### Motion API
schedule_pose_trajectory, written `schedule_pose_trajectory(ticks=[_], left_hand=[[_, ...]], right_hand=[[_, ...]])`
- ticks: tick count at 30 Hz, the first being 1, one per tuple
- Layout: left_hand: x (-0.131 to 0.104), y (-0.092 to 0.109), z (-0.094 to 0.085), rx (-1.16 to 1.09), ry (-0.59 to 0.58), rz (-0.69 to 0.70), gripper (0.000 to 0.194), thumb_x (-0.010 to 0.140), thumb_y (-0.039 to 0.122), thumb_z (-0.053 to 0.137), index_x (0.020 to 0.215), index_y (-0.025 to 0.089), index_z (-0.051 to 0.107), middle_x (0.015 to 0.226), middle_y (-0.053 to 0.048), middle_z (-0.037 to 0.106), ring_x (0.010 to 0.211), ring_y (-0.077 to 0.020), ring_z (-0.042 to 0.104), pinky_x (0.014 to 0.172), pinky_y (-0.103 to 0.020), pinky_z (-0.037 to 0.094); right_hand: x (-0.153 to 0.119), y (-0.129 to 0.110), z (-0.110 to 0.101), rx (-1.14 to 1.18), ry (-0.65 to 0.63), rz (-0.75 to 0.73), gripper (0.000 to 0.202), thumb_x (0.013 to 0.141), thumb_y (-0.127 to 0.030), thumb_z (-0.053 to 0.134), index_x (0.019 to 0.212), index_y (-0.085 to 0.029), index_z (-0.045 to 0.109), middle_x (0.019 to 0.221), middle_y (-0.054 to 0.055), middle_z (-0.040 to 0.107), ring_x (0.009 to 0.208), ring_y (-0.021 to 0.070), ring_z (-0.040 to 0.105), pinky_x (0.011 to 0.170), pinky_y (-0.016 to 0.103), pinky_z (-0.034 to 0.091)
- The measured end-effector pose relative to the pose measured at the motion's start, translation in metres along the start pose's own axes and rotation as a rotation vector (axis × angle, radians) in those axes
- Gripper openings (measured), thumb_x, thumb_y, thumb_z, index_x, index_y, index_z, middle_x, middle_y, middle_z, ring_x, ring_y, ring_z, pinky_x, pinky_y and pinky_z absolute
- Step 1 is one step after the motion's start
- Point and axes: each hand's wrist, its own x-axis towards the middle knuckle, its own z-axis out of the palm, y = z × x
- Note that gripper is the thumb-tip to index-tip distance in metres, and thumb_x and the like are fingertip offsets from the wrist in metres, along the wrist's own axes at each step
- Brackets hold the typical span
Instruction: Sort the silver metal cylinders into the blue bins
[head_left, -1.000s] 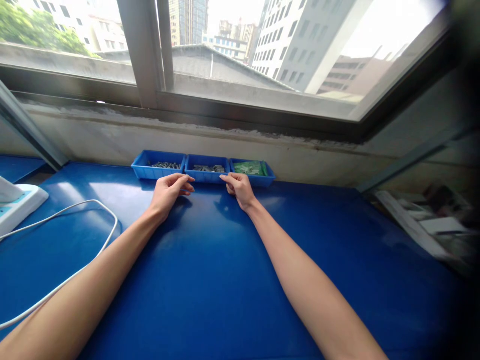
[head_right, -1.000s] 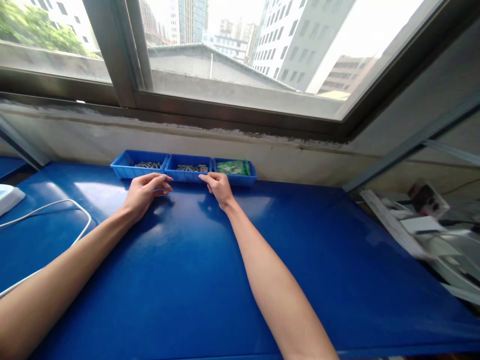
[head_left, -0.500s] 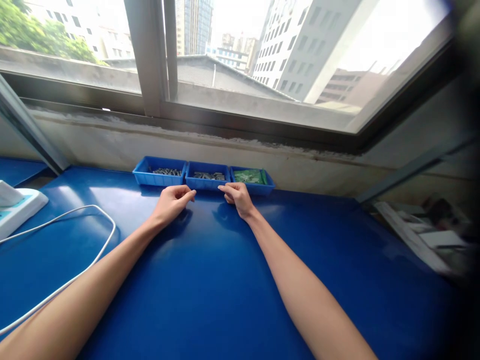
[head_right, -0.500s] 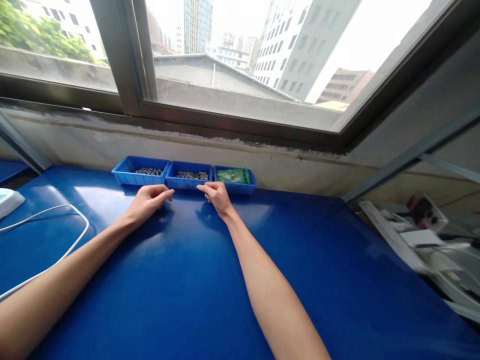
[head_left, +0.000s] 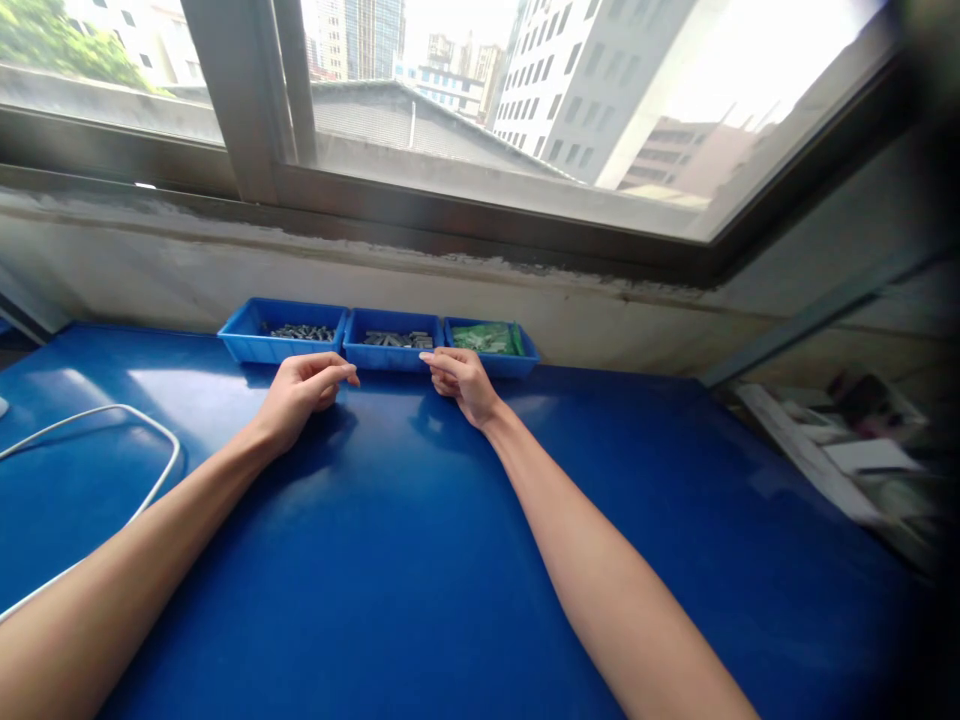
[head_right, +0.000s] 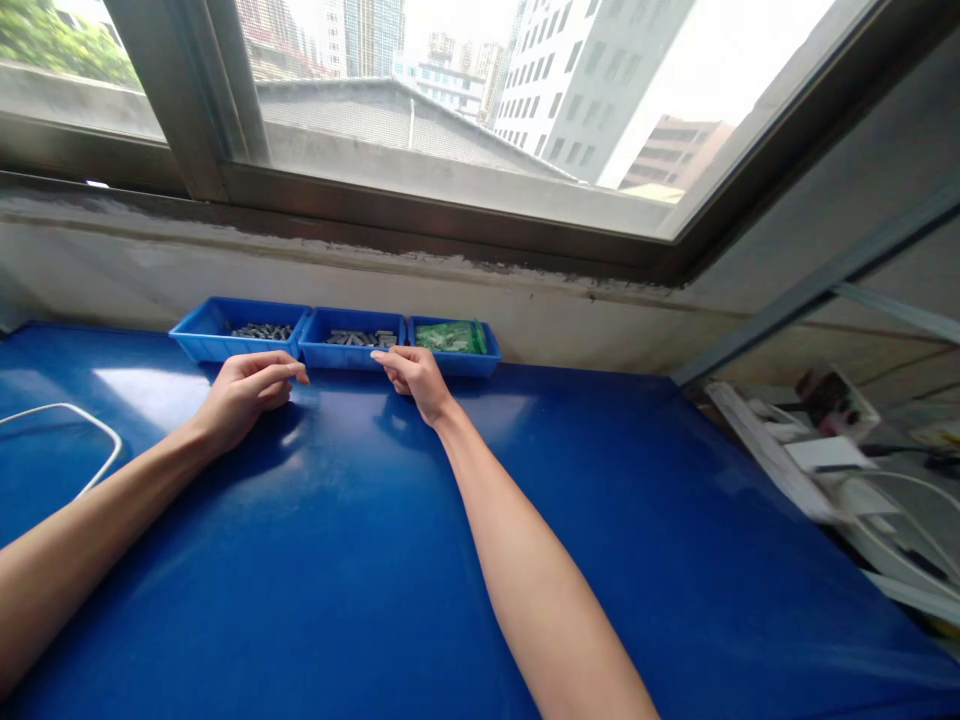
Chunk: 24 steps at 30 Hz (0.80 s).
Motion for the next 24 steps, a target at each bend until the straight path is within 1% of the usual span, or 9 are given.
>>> schedule_pose_trajectory(ticks=[2, 4, 7, 10, 14, 19, 20, 22, 24], left_hand=[[0.001, 0.000, 0.000, 0.006, -0.001, 0.009, 0.024, 0.082, 0.037, 0.067, 0.071, 0.015, 0.066, 0.048, 0.007, 0.029, 0.046, -0.0070, 0.021, 0.047, -0.025, 0.015], [0.001, 0.001, 0.001, 0.058, 0.021, 0.022, 0.026, 0.080, 0.036, 0.067, 0.065, 0.016, 0.058, 0.050, 0.006, 0.032, 0.047, -0.0071, 0.024, 0.048, -0.025, 0.016], [0.002, 0.001, 0.003, 0.221, 0.076, 0.062, 0.035, 0.077, 0.031, 0.067, 0.059, 0.019, 0.039, 0.054, 0.006, 0.031, 0.052, -0.0073, 0.025, 0.050, -0.024, 0.017], [0.004, -0.001, 0.005, 0.372, 0.130, 0.111, 0.040, 0.073, 0.023, 0.062, 0.058, 0.020, 0.025, 0.056, 0.007, 0.023, 0.054, -0.0073, 0.021, 0.052, -0.023, 0.017], [0.008, -0.004, 0.005, 0.404, 0.140, 0.118, 0.036, 0.071, 0.019, 0.055, 0.059, 0.021, 0.022, 0.056, 0.007, 0.021, 0.054, -0.0075, 0.019, 0.052, -0.024, 0.016], [0.008, -0.005, 0.005, 0.396, 0.107, 0.133, 0.036, 0.072, 0.021, 0.056, 0.058, 0.022, 0.023, 0.055, 0.007, 0.023, 0.053, -0.0074, 0.021, 0.052, -0.024, 0.018], [0.007, -0.004, 0.006, 0.401, 0.101, 0.140, 0.036, 0.072, 0.021, 0.056, 0.058, 0.022, 0.023, 0.055, 0.007, 0.023, 0.053, -0.0073, 0.021, 0.052, -0.023, 0.018], [0.006, -0.004, 0.006, 0.415, 0.096, 0.152, 0.038, 0.074, 0.023, 0.057, 0.058, 0.021, 0.023, 0.054, 0.007, 0.023, 0.052, -0.0072, 0.022, 0.052, -0.023, 0.019], [0.006, -0.004, 0.006, 0.427, 0.091, 0.162, 0.039, 0.076, 0.025, 0.059, 0.058, 0.021, 0.024, 0.054, 0.007, 0.024, 0.051, -0.0070, 0.024, 0.051, -0.023, 0.021]], right_hand=[[0.000, 0.001, -0.002, -0.009, -0.013, -0.013, 0.039, 0.079, -0.041, 0.071, 0.056, -0.018, 0.049, 0.044, -0.010, 0.027, 0.040, 0.0047, 0.022, 0.043, 0.024, 0.013], [0.000, 0.002, -0.003, 0.002, -0.020, -0.028, 0.035, 0.081, -0.040, 0.068, 0.059, -0.017, 0.055, 0.045, -0.009, 0.031, 0.040, 0.0054, 0.027, 0.043, 0.023, 0.019], [0.000, 0.003, -0.003, 0.036, 0.001, -0.040, 0.033, 0.082, -0.039, 0.066, 0.060, -0.017, 0.056, 0.047, -0.006, 0.038, 0.042, 0.0071, 0.036, 0.045, 0.023, 0.026], [0.000, 0.003, -0.003, 0.042, 0.027, -0.043, 0.033, 0.081, -0.037, 0.066, 0.057, -0.018, 0.053, 0.047, -0.006, 0.039, 0.043, 0.0076, 0.038, 0.045, 0.024, 0.028], [0.000, 0.007, -0.003, 0.009, 0.081, -0.065, 0.033, 0.079, -0.035, 0.067, 0.055, -0.018, 0.051, 0.046, -0.006, 0.038, 0.041, 0.0071, 0.036, 0.043, 0.023, 0.027], [-0.001, 0.012, 0.002, -0.108, 0.169, -0.123, 0.031, 0.077, -0.034, 0.069, 0.057, -0.018, 0.053, 0.046, -0.006, 0.045, 0.041, 0.0077, 0.042, 0.043, 0.022, 0.032], [-0.002, 0.012, 0.003, -0.130, 0.195, -0.133, 0.027, 0.077, -0.034, 0.069, 0.060, -0.018, 0.055, 0.046, -0.006, 0.046, 0.041, 0.0083, 0.044, 0.043, 0.022, 0.034], [-0.003, 0.012, 0.006, -0.203, 0.289, -0.162, 0.017, 0.077, -0.035, 0.068, 0.076, -0.019, 0.061, 0.047, -0.008, 0.049, 0.040, 0.0096, 0.045, 0.043, 0.022, 0.037], [-0.004, 0.012, 0.010, -0.351, 0.397, -0.187, 0.025, 0.079, -0.038, 0.066, 0.099, -0.022, 0.064, 0.048, -0.009, 0.054, 0.040, 0.0110, 0.048, 0.045, 0.022, 0.041]])
